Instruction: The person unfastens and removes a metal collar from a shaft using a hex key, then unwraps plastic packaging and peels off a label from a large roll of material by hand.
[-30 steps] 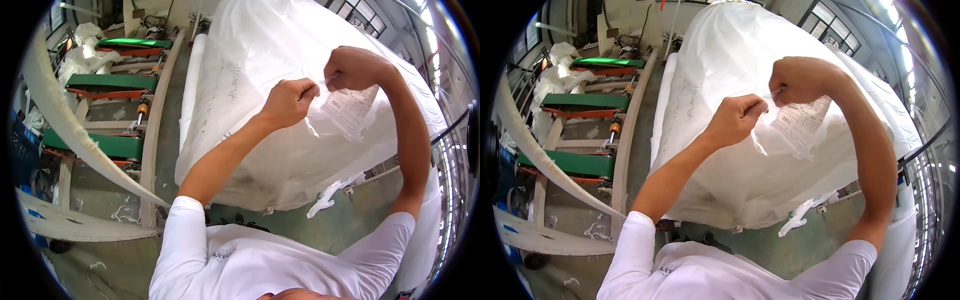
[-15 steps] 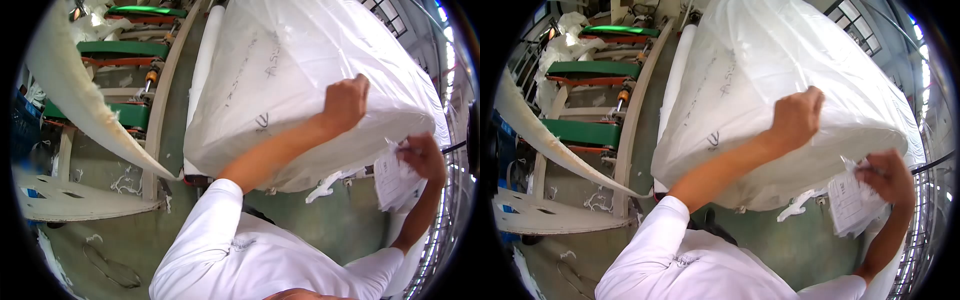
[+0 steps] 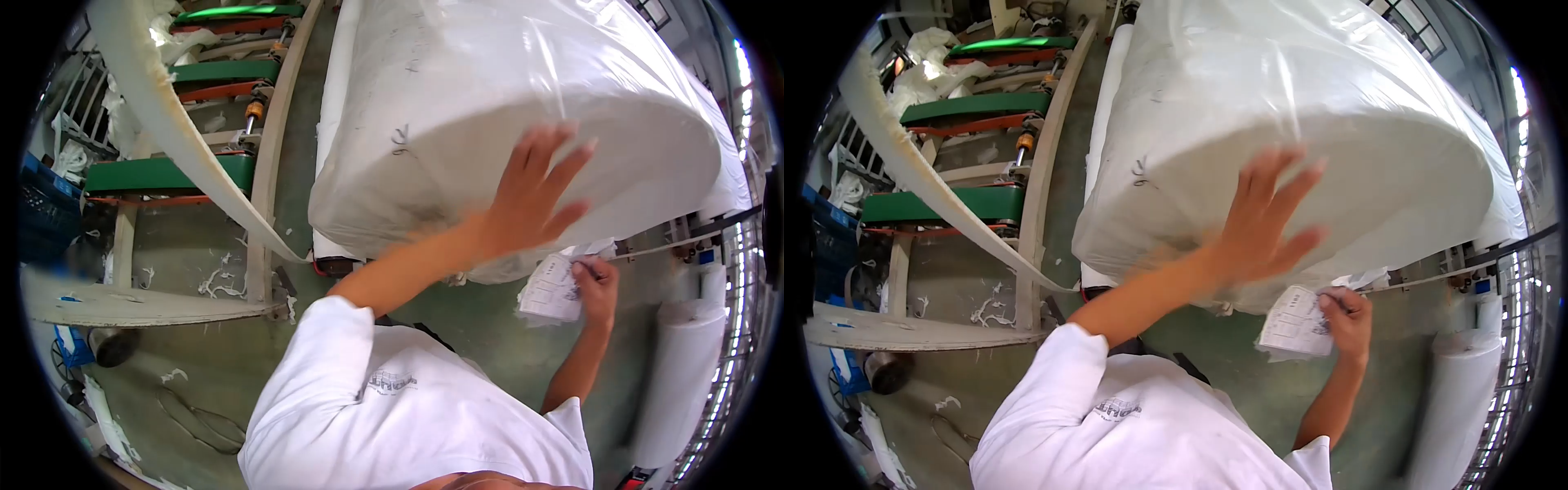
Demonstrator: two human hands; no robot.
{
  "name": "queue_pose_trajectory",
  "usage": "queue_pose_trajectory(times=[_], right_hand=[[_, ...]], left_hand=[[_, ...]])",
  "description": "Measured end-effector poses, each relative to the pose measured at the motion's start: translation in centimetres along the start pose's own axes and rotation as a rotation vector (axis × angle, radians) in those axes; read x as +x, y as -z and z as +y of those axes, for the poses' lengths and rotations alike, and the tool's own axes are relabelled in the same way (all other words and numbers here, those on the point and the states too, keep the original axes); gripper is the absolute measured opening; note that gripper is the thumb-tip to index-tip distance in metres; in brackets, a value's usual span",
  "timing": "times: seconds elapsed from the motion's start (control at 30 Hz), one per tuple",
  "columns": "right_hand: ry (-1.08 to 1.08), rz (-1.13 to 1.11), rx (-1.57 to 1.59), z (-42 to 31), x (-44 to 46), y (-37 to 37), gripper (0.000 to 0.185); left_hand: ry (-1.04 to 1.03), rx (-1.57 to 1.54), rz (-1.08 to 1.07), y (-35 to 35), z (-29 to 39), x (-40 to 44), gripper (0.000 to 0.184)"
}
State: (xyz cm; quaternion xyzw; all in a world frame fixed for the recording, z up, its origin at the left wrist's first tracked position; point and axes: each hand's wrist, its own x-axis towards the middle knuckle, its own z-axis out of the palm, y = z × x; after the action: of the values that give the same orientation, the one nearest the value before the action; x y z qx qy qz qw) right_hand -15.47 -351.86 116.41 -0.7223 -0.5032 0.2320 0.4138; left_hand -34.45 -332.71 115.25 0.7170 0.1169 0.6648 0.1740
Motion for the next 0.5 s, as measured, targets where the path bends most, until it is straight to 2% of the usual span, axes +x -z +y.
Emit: queue_pose_trajectory(times=[0.07,0.1,0.13,0.2,0.27,0.3,0.37,0.43,0.47,0.5], right_hand=[[-0.004,0.05,0.111,3.3,-2.7,-1.7,0.01],[-0.019,0.078,0.169,4.7,-4.0,-2.6,0.01],[-0.119,0.005,0.157,6.6,-5.3,-2.6,0.012],[-0.116,-0.003,0.114,7.6,-8.2,-4.4,0.016],[-0.155,-0.036,0.204,10.2,-11.1,-5.6,0.017],[-0.172,-0.121,0.264,11.7,-12.6,-5.5,0.018],[-0.191,-0.301,0.372,14.4,-14.9,-4.9,0.019],[-0.347,-0.413,0.388,16.2,-17.1,-5.0,0.021],[-0.431,-0.454,0.39,17.1,-18.2,-5.1,0.022],[-0.489,-0.349,0.508,18.1,-19.6,-6.0,0.022]], left_hand=[[0.219,-0.282,-0.236,0.1,4.3,-6.8,0.074],[0.635,-0.515,-0.508,-0.1,5.7,-10.1,0.073],[1.07,-0.736,-0.784,-0.5,6.6,-13.2,0.071],[1.208,-0.856,-0.863,-0.4,8.1,-18.8,0.055],[1.43,-0.737,-0.85,-0.5,10.3,-24.3,0.043],[1.542,-0.669,-0.828,0.0,11.7,-26.0,0.037],[1.543,-0.595,-0.76,1.1,13.7,-28.0,0.031],[1.537,-0.447,-0.743,2.2,15.6,-28.8,0.028],[1.553,-0.395,-0.56,2.4,17.0,-28.0,0.029],[1.539,-0.513,-0.445,2.9,17.1,-29.2,0.032]])
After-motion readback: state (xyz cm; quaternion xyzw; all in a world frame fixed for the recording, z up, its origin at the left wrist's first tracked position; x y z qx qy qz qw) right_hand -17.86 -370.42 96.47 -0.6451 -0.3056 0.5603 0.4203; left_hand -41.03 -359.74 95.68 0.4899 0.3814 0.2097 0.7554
